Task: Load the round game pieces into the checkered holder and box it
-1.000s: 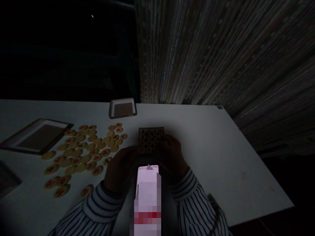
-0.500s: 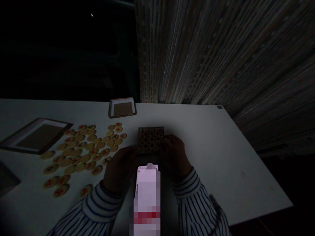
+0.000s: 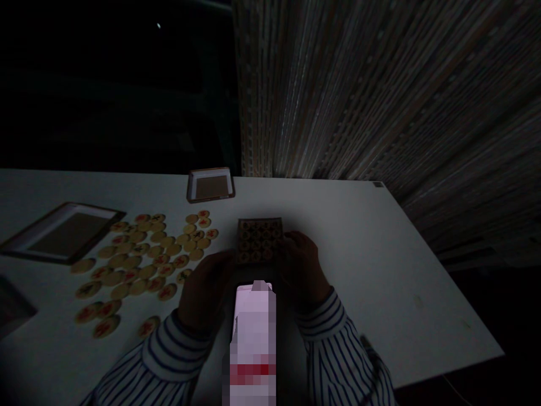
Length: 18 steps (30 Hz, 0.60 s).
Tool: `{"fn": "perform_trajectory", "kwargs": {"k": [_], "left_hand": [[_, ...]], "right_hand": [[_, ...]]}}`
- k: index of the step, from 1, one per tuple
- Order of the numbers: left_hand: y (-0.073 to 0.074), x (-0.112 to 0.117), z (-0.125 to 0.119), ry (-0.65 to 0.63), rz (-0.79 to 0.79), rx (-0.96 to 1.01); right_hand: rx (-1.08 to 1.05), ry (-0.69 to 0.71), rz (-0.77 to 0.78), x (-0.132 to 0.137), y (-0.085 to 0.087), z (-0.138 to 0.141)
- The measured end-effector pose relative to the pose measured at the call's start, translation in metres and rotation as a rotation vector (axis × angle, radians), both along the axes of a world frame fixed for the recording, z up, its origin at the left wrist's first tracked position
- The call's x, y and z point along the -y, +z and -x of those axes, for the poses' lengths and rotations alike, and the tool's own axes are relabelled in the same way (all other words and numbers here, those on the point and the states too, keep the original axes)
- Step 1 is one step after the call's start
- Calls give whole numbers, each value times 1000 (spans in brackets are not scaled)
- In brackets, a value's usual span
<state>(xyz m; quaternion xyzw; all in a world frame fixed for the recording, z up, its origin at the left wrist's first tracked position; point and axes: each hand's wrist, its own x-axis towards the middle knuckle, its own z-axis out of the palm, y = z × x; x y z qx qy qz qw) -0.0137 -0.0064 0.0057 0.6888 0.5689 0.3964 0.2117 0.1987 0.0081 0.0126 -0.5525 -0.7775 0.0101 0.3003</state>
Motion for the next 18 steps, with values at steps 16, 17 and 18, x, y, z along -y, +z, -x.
{"fn": "perform_trajectory", "kwargs": {"k": [16,17,18], "left_hand": [[-1,0,2,-7,15,6],[0,0,2,-9,10,5],[0,0,2,-13,7,2]], "right_hand": [[47,-20,39,1,3,1],[44,-18,36,1,3,1],[38,-14,31,1,3,1]]}}
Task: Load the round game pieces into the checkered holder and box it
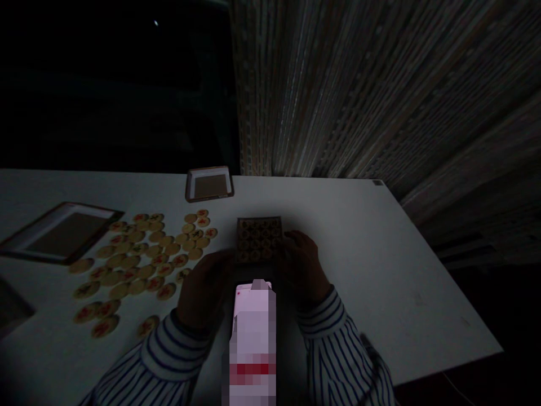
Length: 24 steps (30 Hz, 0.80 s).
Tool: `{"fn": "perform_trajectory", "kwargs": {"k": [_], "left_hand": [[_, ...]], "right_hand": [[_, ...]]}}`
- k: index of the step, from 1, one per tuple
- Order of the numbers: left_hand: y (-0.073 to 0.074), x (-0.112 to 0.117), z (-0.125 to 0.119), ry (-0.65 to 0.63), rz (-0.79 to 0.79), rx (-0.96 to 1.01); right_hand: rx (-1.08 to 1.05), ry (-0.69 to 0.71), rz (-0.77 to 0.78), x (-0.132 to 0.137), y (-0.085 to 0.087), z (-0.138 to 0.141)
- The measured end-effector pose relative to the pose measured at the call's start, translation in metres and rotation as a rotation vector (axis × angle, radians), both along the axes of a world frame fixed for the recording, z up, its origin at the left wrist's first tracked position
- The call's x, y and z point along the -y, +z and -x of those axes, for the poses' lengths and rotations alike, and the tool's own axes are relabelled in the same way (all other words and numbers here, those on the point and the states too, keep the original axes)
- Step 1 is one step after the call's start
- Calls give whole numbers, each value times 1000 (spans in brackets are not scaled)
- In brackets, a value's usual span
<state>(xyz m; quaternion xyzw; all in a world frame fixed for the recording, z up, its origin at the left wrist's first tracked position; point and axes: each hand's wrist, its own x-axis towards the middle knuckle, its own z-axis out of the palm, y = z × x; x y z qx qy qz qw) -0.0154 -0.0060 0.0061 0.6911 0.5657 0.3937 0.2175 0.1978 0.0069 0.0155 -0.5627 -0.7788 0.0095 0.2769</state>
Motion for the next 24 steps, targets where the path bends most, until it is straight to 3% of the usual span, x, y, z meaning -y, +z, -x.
{"fn": "perform_trajectory", "kwargs": {"k": [11,24], "left_hand": [[3,1,-1,10,19,9],[7,1,-2,17,27,-31]], "right_hand": [[-3,17,-48,4,2,2],[141,7,-66,1,-12,10]]}}
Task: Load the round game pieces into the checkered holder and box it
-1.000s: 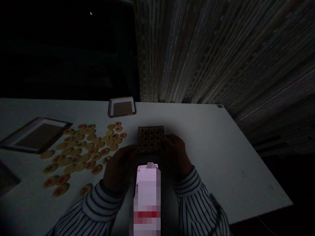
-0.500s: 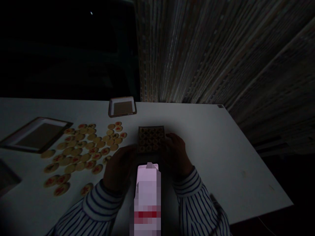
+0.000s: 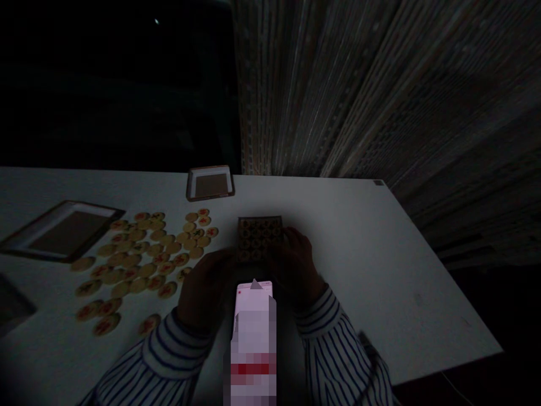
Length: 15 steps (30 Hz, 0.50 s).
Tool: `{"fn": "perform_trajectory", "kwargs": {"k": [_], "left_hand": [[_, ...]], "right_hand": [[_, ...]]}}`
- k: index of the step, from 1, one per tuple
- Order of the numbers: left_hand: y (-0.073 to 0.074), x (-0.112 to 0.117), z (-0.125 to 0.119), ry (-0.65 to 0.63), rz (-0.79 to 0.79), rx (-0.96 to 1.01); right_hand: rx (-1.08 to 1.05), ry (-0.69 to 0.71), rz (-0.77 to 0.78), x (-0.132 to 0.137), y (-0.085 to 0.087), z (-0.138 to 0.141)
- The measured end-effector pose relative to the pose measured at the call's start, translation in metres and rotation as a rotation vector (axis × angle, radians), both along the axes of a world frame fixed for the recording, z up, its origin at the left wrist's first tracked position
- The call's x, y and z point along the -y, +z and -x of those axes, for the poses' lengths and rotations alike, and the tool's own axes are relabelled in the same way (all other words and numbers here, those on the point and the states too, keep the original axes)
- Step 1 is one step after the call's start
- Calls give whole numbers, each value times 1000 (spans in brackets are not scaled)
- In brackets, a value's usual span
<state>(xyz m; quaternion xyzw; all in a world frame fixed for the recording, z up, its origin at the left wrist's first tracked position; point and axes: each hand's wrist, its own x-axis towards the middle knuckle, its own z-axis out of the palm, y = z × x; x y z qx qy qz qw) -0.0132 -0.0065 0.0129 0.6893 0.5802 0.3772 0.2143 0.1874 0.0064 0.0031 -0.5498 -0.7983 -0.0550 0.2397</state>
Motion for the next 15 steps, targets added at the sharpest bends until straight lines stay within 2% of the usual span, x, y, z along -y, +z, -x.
{"fn": "perform_trajectory", "kwargs": {"k": [3,15], "left_hand": [[-1,0,0,-6,-7,-1],[-2,0,1,-8,-38,-5]], "right_hand": [[5,2,34,1,1,1],[-117,-11,-14,3,6,-13]]}}
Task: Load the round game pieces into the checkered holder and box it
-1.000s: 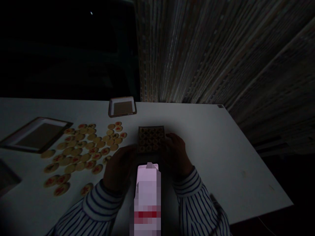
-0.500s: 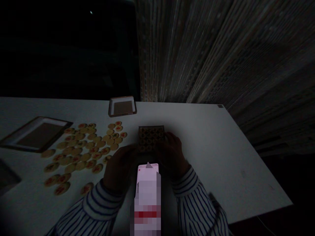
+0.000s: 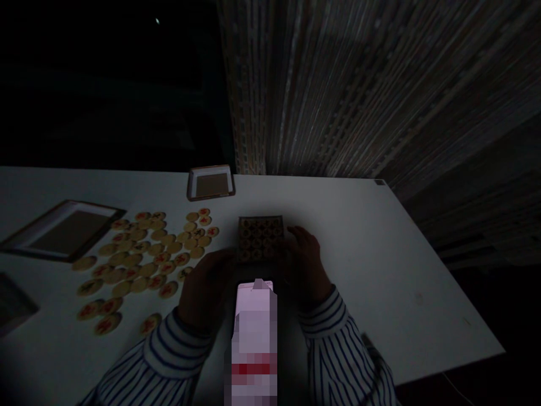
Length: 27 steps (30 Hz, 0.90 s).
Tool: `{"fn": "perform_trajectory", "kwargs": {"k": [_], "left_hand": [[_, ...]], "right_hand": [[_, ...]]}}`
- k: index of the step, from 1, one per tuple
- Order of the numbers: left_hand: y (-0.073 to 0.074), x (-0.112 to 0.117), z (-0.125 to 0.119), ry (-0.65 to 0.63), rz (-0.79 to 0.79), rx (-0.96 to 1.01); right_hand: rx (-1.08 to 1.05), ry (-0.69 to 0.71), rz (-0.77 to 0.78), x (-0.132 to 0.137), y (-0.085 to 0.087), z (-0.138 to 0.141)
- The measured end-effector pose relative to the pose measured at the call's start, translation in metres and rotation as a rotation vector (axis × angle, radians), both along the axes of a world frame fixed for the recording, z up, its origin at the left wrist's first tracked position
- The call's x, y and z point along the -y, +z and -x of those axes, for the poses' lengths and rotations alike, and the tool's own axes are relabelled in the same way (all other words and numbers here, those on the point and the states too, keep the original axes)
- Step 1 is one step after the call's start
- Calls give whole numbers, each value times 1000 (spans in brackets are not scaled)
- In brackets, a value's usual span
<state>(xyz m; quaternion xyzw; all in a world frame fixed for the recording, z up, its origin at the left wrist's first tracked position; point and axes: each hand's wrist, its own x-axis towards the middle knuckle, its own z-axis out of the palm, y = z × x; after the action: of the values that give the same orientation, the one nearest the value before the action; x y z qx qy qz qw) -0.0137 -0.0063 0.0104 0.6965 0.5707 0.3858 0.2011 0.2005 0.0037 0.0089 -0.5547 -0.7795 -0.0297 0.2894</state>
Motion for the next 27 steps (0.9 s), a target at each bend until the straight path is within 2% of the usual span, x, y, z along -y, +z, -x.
{"fn": "perform_trajectory", "kwargs": {"k": [11,27], "left_hand": [[0,1,-1,-7,26,19],[1,2,-1,4,19,45]], "right_hand": [[12,-20,71,1,6,-2],[-3,-29,65,-1,2,-2]]}}
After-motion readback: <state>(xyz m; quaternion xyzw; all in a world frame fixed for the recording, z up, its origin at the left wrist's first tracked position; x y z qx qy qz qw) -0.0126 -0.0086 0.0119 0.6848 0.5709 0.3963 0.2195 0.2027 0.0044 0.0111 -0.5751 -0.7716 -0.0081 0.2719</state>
